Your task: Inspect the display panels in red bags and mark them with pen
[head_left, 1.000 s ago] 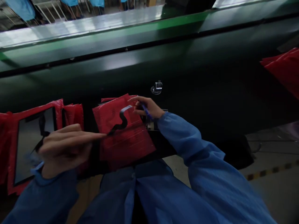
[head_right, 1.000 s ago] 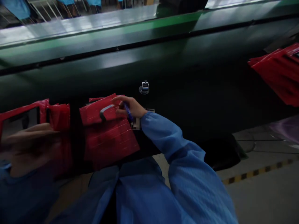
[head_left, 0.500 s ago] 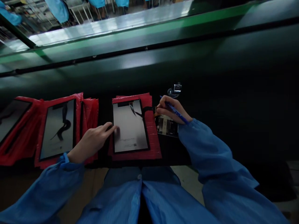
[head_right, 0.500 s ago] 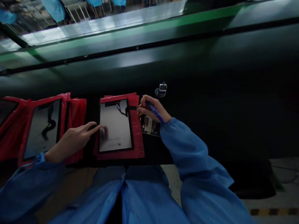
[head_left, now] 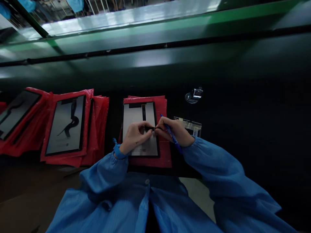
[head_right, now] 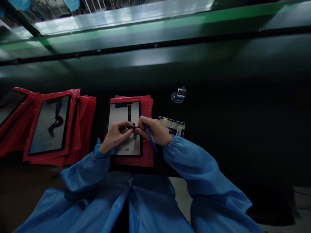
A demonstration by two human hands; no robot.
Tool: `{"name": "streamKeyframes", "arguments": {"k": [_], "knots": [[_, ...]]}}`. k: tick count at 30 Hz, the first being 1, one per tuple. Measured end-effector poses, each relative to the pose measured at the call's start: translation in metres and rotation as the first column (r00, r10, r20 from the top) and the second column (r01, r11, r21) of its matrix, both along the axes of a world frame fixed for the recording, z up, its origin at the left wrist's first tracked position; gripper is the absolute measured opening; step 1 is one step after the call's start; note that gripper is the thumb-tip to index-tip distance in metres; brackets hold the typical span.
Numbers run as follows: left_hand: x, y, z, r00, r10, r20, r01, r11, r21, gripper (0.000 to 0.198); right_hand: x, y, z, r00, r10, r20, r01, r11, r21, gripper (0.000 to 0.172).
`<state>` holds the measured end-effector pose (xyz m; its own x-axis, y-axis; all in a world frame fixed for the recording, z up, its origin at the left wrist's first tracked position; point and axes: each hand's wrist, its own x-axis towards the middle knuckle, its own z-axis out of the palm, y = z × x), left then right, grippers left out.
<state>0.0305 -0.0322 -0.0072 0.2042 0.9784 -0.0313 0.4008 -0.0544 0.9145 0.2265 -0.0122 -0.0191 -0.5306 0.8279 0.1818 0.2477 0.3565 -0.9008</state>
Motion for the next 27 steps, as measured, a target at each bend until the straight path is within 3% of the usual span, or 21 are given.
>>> {"name": "streamKeyframes", "arguments": {"k": [6,21,24,27], "knots": [[-0.001,-0.001,-0.003,0.994,-0.030,0.107,0.041,0.993,-0.107,0.013,-0.002,-0.001,-0.004,1.000,0.014,-0.020,-0.014,1.000,-0.013,0.034],[-0.004,-0.001,-0.009,0.983,-0.050,0.179,0.083,0.980,-0.181,0.020,-0.004,-0.001,-0.010,0.999,0.014,-0.039,-0.016,0.997,-0.072,0.042],[-0.010,-0.004,-0.003,0.977,0.033,0.211,0.009,0.981,-0.194,0.025,-0.003,-0.001,-0.009,0.993,-0.041,-0.114,0.027,0.992,-0.123,0.045],[-0.037,-0.017,0.012,0.962,0.218,0.163,-0.202,0.973,-0.111,0.037,-0.002,0.001,-0.006,0.963,-0.193,-0.190,0.172,0.978,-0.121,0.046]]}}
